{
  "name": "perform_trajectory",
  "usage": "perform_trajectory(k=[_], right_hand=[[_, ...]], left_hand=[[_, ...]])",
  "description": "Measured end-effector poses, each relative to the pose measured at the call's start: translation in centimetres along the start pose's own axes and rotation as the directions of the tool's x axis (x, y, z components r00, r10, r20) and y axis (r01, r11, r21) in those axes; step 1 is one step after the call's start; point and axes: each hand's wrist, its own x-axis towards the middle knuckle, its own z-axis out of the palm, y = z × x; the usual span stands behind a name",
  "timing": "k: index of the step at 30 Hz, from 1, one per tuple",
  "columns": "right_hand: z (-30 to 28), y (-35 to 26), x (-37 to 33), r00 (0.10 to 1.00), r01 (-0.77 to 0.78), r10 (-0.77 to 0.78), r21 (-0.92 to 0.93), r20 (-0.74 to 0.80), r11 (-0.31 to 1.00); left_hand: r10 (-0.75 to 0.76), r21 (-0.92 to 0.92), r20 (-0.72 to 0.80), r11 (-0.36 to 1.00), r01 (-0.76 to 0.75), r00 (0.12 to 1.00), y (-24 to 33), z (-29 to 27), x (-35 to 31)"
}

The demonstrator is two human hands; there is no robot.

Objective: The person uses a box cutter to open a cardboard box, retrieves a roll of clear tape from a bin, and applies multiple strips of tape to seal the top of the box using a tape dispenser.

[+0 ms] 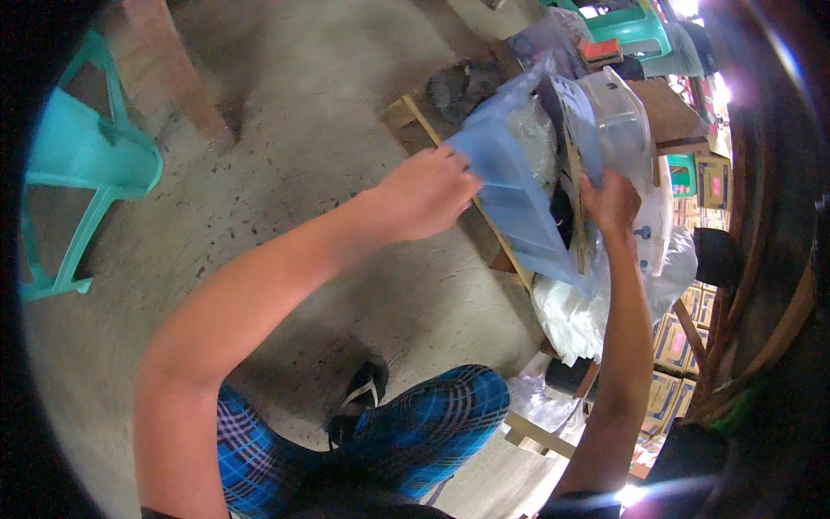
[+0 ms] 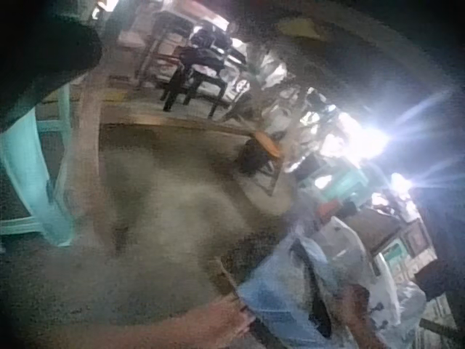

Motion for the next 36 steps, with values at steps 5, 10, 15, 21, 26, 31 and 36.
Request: perform_trajectory(k=[5, 10, 15, 21, 26, 31, 36], right_hand=[[-0.8, 0.5, -0.4, 0.996, 0.069, -0.064, 0.059, -0.068, 0.996], [-1.3, -1.2, 0.3, 0.994, 0.11, -0.111, 0.11, 0.004, 0.988], [1.2, 1.3, 0.0, 0.989, 0.12, -0.106, 0.148, -0.104, 0.982], [0.1, 0.4, 0.5, 0.994, 0.109, -0.111, 0.174, 0.001, 0.979], [0.3, 0.4, 0.3, 0.992, 0.124, -0.119, 0.121, -0.045, 0.985], [0.4, 0.2, 0.6, 0.993, 0.119, -0.114, 0.133, -0.044, 0.984], [0.9, 0.5, 0.4, 0.99, 0.128, -0.123, 0.08, -0.071, 0.989]], left_hand=[[0.01, 0.029, 0.116, 1.0, -0.013, 0.993, 2.3, 1.3, 9.5], [-0.232, 0.265, -0.085, 0.932, 0.246, 0.969, -3.8, 9.0, 13.7], [-0.393, 0.623, 0.267, 0.767, 0.154, 0.88, 0.1, 9.8, 17.0], [-0.143, 0.528, 0.017, 0.842, 0.113, 0.99, -1.7, 11.0, 15.2], [-0.027, -0.007, 0.763, 0.999, 0.051, 0.646, 8.6, 12.1, 14.9], [0.157, -0.117, 0.817, 0.987, -0.106, 0.555, 11.9, 13.8, 13.2], [-0.206, -0.017, 0.644, 0.959, 0.283, 0.737, 6.4, 10.3, 15.9]])
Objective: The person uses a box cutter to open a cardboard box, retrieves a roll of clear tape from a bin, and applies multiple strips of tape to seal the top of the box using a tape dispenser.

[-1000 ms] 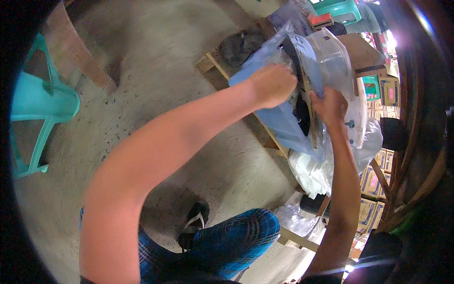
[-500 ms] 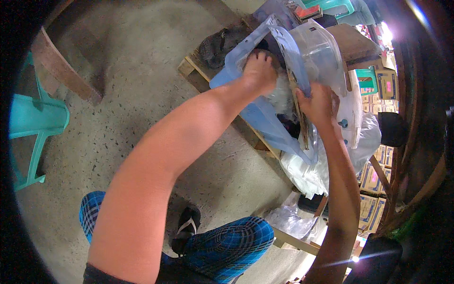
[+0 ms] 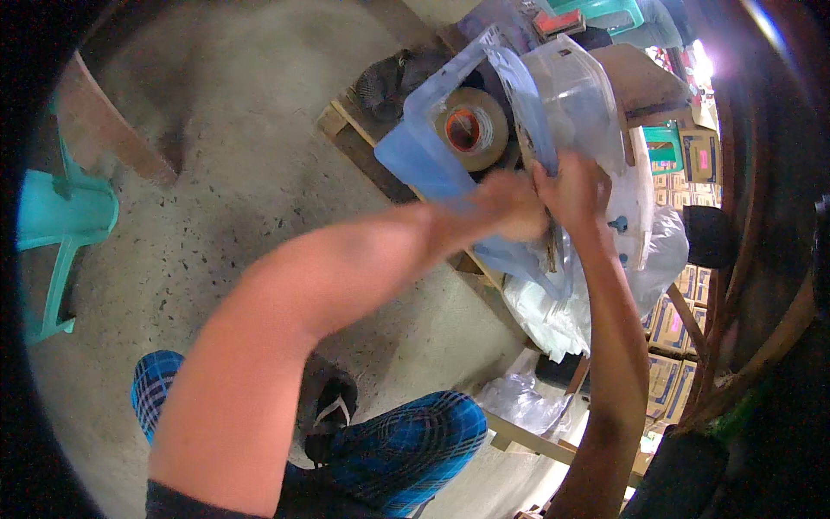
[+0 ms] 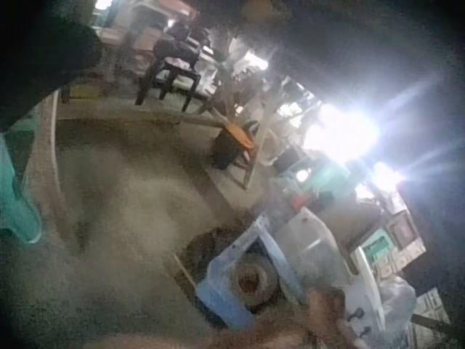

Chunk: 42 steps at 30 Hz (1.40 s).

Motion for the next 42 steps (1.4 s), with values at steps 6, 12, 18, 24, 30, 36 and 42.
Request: perform_trajectory(k=[6, 12, 18, 24, 30, 36, 42], right_hand=[[-0.2, -0.1, -0.5, 0.998, -0.027, 0.022, 0.083, 0.066, 0.996], [-1.4, -2.9, 1.0, 0.998, 0.06, -0.057, 0.108, -0.032, 0.992], [-0.4, -0.5, -0.1, 1.0, -0.023, 0.021, 0.096, 0.016, 0.995], [-0.8, -1.2, 0.2, 0.995, -0.012, 0.005, 0.064, 0.1, 0.998], [-1.2, -2.5, 0.5, 0.995, -0.011, 0.004, 0.067, 0.099, 0.998], [1.3, -2.2, -1.8, 0.977, -0.091, 0.047, 0.206, 0.21, 0.974], [6.9, -6.1, -6.0, 0.989, 0.095, -0.037, 0.424, -0.141, 0.9]], left_hand=[[-0.187, 0.446, -0.418, 0.81, 0.381, 0.889, -5.0, 0.7, 3.0], [-0.038, 0.818, -0.373, 0.458, 0.348, 0.927, -14.4, 1.4, 6.8], [0.168, 0.469, -0.153, 0.88, -0.078, 0.974, -6.6, -5.1, 1.3], [0.085, 0.326, -0.097, 0.944, -0.049, 0.992, -6.5, -4.6, -0.9], [0.145, 0.527, -0.391, 0.845, 0.092, 0.909, -6.1, -1.7, -1.3], [0.401, 0.4, -0.64, 0.902, -0.162, 0.655, -2.6, 3.8, -9.6], [0.16, 0.082, -0.774, 0.985, -0.154, 0.612, -5.0, 4.7, -16.1]])
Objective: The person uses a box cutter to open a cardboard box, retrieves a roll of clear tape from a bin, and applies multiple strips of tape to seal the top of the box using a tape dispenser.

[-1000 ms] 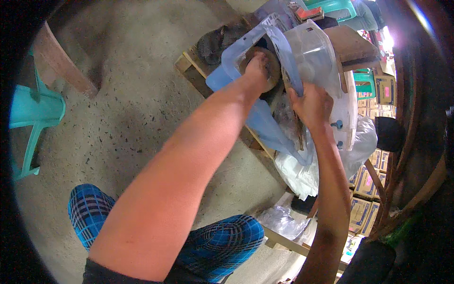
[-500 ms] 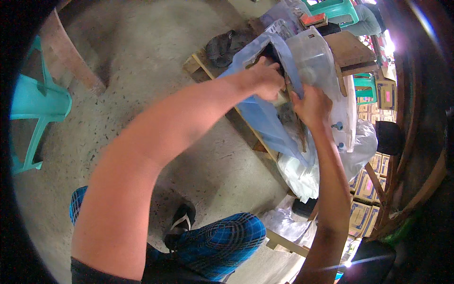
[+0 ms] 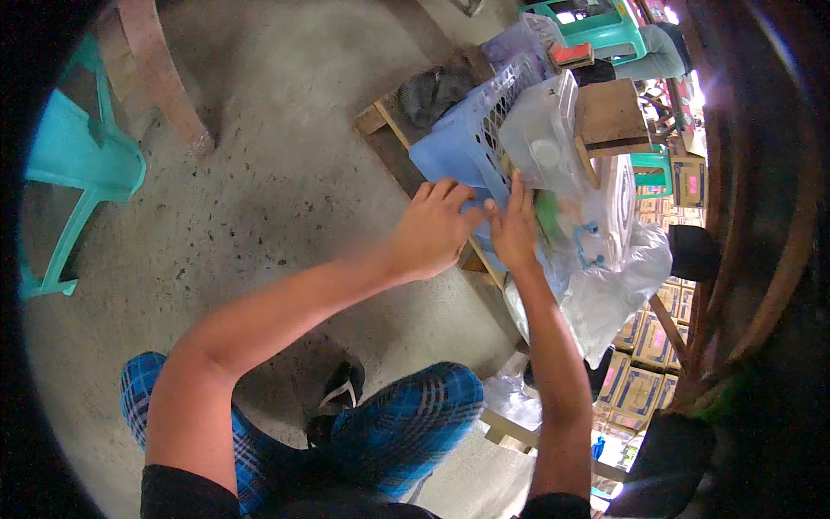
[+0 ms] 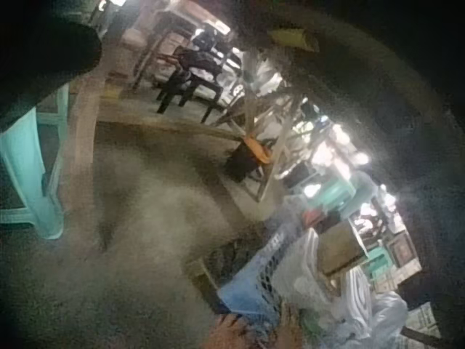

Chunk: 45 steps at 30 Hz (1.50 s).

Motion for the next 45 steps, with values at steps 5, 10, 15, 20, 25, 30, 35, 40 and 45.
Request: perform_trajectory(k=[5, 10, 15, 20, 25, 30, 35, 40, 45], right_hand=[[-1.9, 1.5, -0.7, 0.993, -0.023, 0.027, -0.038, 0.115, 0.999], [-12.0, -5.7, -1.1, 0.933, -0.341, 0.214, 0.519, 0.291, 0.783], [-26.3, -17.1, -5.4, 0.925, 0.362, 0.071, 0.923, -0.373, 0.132], [-39.9, -20.9, -11.3, 0.608, 0.751, -0.03, 0.587, -0.794, -0.303], [-42.4, -20.4, -13.5, 0.528, 0.826, 0.547, 0.542, -0.649, -0.155], [-42.0, -23.1, -13.0, 0.741, 0.671, 0.458, 0.571, -0.491, -0.473], [-46.6, -25.5, -15.7, 0.927, 0.343, 0.364, 0.614, -0.096, -0.711], [-45.6, -18.1, -16.8, 0.983, -0.042, 0.156, 0.953, 0.092, -0.3], [-47.0, -19.4, -14.3, 0.804, -0.594, -0.173, 0.756, 0.568, -0.275]], left_hand=[[0.111, 0.1, 0.318, 0.984, -0.149, 0.942, 1.0, -4.4, -0.7], [0.067, -0.04, 0.252, 0.997, -0.059, 0.965, 1.2, -8.7, -1.5], [0.124, -0.277, 0.268, 0.96, -0.047, 0.955, 1.6, -15.4, 0.0], [0.195, -0.495, 0.218, 0.866, -0.063, 0.956, 7.1, -24.1, 1.6], [0.088, -0.783, 0.156, 0.618, 0.069, 0.984, 11.9, -30.6, 1.4], [0.056, -0.985, -0.161, 0.055, -0.164, 0.985, 19.9, -37.7, 5.7], [-0.339, -0.953, 0.072, -0.3, -0.035, 0.938, 29.8, -39.2, 11.1], [-0.514, -0.956, 0.159, -0.292, 0.002, 0.843, 34.8, -44.6, 12.0], [-0.643, -0.97, 0.241, -0.181, 0.162, 0.727, 34.1, -43.0, 11.9]])
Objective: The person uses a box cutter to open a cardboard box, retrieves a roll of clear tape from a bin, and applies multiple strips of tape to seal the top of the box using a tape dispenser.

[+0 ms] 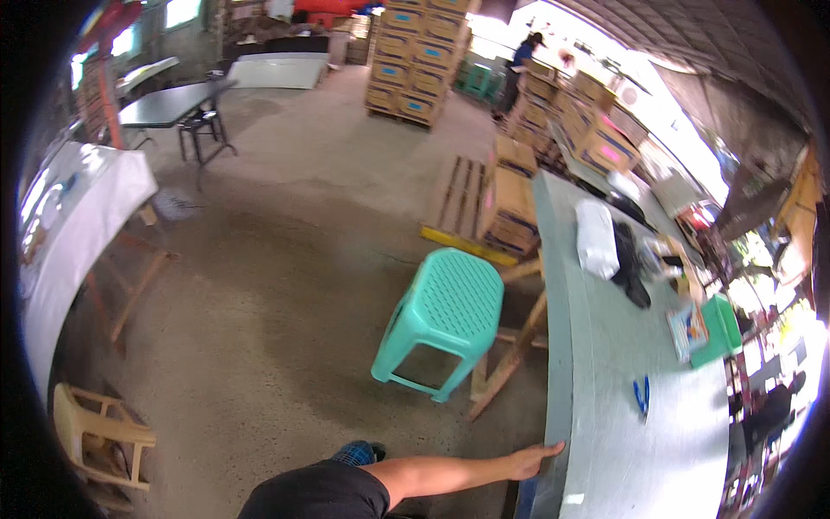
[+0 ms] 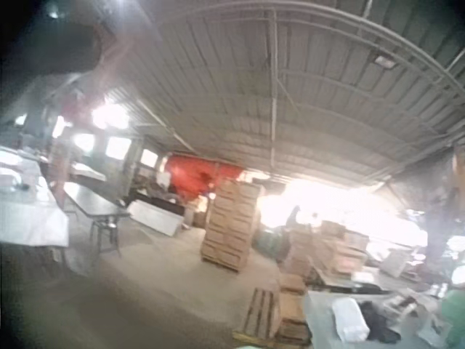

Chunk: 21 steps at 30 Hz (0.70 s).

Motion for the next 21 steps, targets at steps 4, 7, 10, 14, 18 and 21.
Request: perform_trajectory(k=[4, 7, 10, 14, 18, 21], right_hand=[[8.1, -5.1, -0.6, 0.965, -0.26, 0.261, -0.173, -0.014, 0.95], [11.1, -7.6, -0.8, 0.936, -0.328, 0.351, -0.28, 0.034, 0.902], [11.4, -8.9, -2.2, 0.943, -0.317, 0.333, -0.323, -0.006, 0.892], [11.5, -8.8, -1.6, 0.854, -0.347, 0.459, -0.389, 0.245, 0.853], [1.1, -5.5, 4.5, 0.866, -0.38, 0.467, -0.37, 0.179, 0.847], [4.1, -6.2, 1.3, 0.838, -0.387, 0.537, -0.587, 0.098, 0.711]], left_hand=[[0.012, 0.942, -0.118, 0.318, 0.108, 0.993, 2.1, 1.7, -4.5], [-0.209, 0.973, 0.011, -0.224, -0.059, 0.978, 1.4, -7.6, -12.3], [-0.02, 0.942, -0.334, -0.036, 0.333, 0.942, 1.4, -15.0, -23.5], [0.444, 0.534, -0.76, 0.01, 0.845, 0.475, -3.4, -21.8, -48.2], [0.749, 0.564, -0.643, 0.604, 0.562, -0.16, -1.4, -11.0, -44.3], [0.403, 0.512, -0.842, 0.384, 0.769, 0.359, -9.2, -12.8, -50.5]])
